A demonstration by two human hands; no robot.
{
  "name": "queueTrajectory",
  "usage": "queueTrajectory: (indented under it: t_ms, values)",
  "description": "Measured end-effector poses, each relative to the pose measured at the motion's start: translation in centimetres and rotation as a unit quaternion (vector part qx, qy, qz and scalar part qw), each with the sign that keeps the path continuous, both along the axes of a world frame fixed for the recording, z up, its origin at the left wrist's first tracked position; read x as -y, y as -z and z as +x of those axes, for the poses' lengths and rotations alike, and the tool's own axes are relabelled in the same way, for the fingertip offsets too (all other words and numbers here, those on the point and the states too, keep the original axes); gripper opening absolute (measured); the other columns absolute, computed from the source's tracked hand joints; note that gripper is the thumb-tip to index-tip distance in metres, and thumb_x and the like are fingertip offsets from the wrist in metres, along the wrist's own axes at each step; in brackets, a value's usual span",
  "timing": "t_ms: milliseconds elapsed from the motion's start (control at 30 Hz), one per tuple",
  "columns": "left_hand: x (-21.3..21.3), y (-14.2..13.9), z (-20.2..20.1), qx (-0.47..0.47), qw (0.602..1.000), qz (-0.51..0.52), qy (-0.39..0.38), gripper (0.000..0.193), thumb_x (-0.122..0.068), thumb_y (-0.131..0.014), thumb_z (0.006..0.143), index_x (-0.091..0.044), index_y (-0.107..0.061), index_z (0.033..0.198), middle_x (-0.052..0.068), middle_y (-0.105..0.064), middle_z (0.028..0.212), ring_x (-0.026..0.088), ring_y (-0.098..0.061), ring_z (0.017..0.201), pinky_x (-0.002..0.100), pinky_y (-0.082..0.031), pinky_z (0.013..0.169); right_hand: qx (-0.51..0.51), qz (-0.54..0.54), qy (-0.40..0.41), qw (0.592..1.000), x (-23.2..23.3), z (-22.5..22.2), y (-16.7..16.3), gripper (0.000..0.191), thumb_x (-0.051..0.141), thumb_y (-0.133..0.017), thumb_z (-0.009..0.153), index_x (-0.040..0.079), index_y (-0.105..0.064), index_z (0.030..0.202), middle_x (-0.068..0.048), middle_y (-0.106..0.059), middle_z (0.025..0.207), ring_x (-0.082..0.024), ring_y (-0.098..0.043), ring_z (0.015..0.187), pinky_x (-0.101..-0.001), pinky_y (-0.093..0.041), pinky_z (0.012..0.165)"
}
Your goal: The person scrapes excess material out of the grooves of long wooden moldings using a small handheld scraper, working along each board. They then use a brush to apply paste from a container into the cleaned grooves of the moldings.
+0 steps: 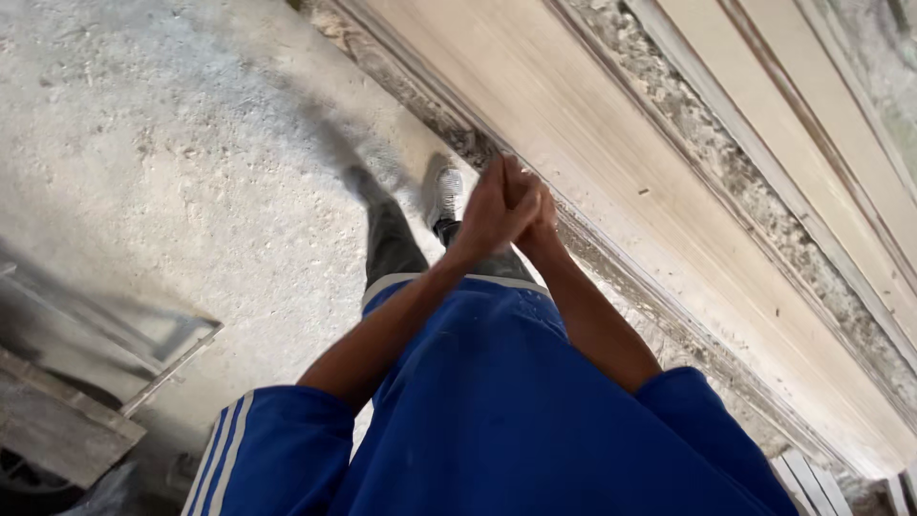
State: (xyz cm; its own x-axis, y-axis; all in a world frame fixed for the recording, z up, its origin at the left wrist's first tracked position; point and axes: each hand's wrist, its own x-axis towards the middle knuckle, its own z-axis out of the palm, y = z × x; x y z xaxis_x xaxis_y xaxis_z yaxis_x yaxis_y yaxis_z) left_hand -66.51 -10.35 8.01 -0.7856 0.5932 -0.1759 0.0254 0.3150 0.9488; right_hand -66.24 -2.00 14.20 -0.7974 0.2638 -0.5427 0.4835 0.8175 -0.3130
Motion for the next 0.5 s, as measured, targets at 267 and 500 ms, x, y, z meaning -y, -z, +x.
queueTrajectory:
  t_ms: [267,500]
  values:
    - [-2.2,-0.2,8.9,0.260,0.935,0.189,0.150,0.041,-0.043,-0.057,0.104,-0.005,-0.046,0.114,0.010,-0.076,0.094,0.024,-0.074,0.080,0.038,-0.059,0.081,0.066,0.081,0.007,0.994,-2.2,9.8,-1.0,0.046,0.017,-0.060,0.102,-0.004,-0.045,0.140,-0.022,-0.062,0.118,-0.029,-0.069,0.100,-0.0334,-0.060,0.076]
    - [2.9,2.1,-2.2,0.139,0.985,-0.052,0.092,0.041,-0.035,-0.070,0.088,0.001,-0.061,0.103,0.021,-0.068,0.095,0.034,-0.070,0.086,0.046,-0.059,0.080,0.182,0.054,-0.058,0.980,2.7,-2.0,1.5,0.048,0.016,-0.060,0.102,-0.004,-0.045,0.142,-0.022,-0.061,0.121,-0.027,-0.069,0.103,-0.0313,-0.061,0.078]
